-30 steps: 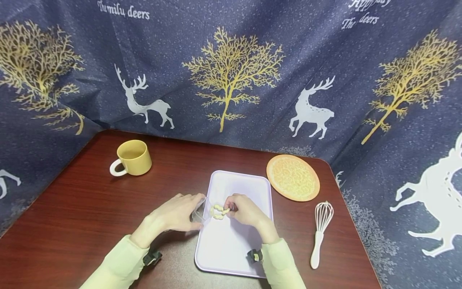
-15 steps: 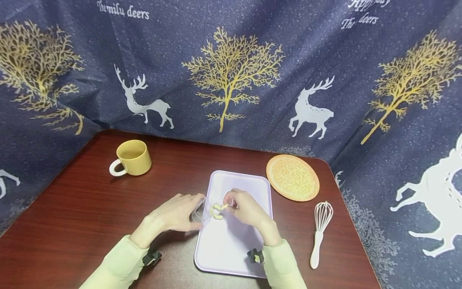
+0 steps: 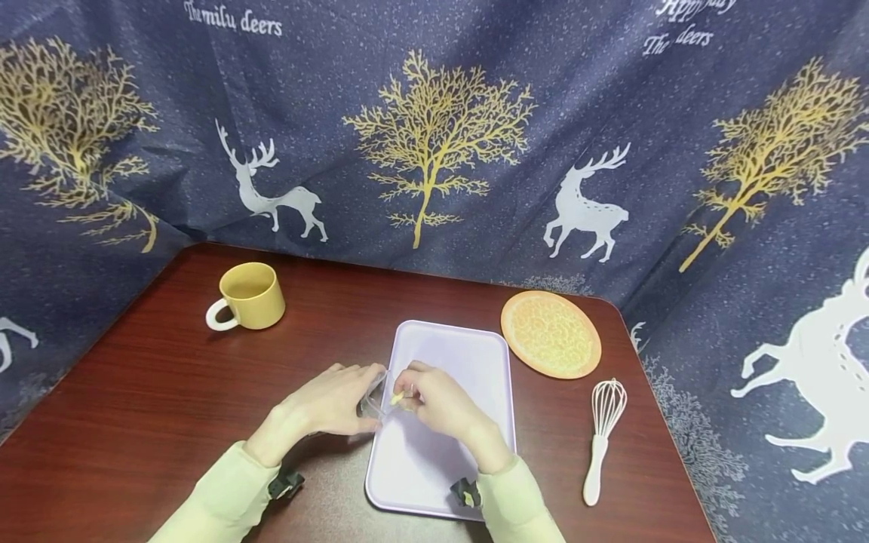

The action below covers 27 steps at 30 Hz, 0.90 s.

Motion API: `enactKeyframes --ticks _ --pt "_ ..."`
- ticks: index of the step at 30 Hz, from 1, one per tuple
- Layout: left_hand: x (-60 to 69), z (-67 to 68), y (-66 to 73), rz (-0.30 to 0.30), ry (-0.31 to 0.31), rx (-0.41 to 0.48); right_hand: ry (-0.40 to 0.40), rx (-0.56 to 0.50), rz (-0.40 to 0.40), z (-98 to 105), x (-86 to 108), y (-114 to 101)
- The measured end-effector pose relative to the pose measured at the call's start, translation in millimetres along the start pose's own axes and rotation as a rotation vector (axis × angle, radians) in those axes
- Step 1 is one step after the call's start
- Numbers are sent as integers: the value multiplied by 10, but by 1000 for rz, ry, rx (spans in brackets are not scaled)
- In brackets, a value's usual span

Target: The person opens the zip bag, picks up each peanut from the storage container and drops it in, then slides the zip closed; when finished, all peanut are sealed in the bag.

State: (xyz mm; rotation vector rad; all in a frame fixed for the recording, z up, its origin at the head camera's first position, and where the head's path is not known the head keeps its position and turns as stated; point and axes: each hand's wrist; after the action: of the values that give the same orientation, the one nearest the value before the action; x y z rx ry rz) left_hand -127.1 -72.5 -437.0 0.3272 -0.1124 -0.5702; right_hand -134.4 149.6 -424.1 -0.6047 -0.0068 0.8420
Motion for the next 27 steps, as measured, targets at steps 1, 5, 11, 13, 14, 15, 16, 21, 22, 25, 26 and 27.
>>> enactKeyframes --ticks 1,5,11,13,14,15,16,21,22,25,26,27 --pt "0 -2 1 2 -1 -1 -4 1 1 -12 -2 -8" --pt "4 -5 5 3 0 1 -21 4 -6 -57 -10 -18" --pt "7 -4 5 5 1 3 -35 24 -10 -85 -21 -41" --pt "4 -3 3 8 1 4 -32 27 -2 -87 -24 -45" --pt "3 -4 2 9 0 5 -30 28 2 -89 -24 -45" --pt "2 -6 0 9 0 7 -27 27 5 -88 -25 -46" --pt "2 -6 -1 9 0 7 -25 25 8 -92 -24 -44" --pt "9 -4 0 5 1 9 -29 12 5 -94 -20 -49" --pt "10 -3 0 4 1 8 -30 11 3 -96 -19 -49" --pt "10 -3 2 6 -2 10 -31 5 -1 -96 -19 -49" --pt "10 -3 3 6 -3 10 -31 3 -3 -97 -18 -46" --pt "10 -1 5 8 -4 11 -32 -1 -6 -96 -17 -43"
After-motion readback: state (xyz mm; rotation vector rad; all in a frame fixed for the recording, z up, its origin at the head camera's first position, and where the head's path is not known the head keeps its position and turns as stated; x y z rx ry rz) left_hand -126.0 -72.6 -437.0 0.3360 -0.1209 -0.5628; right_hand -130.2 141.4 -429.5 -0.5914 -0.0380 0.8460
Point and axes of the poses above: each hand's wrist, its own x-axis away from the middle knuckle, its own z-axis out of the back of the hand, y = z × x, and after that the axes turned 1 degree about z, right-handed
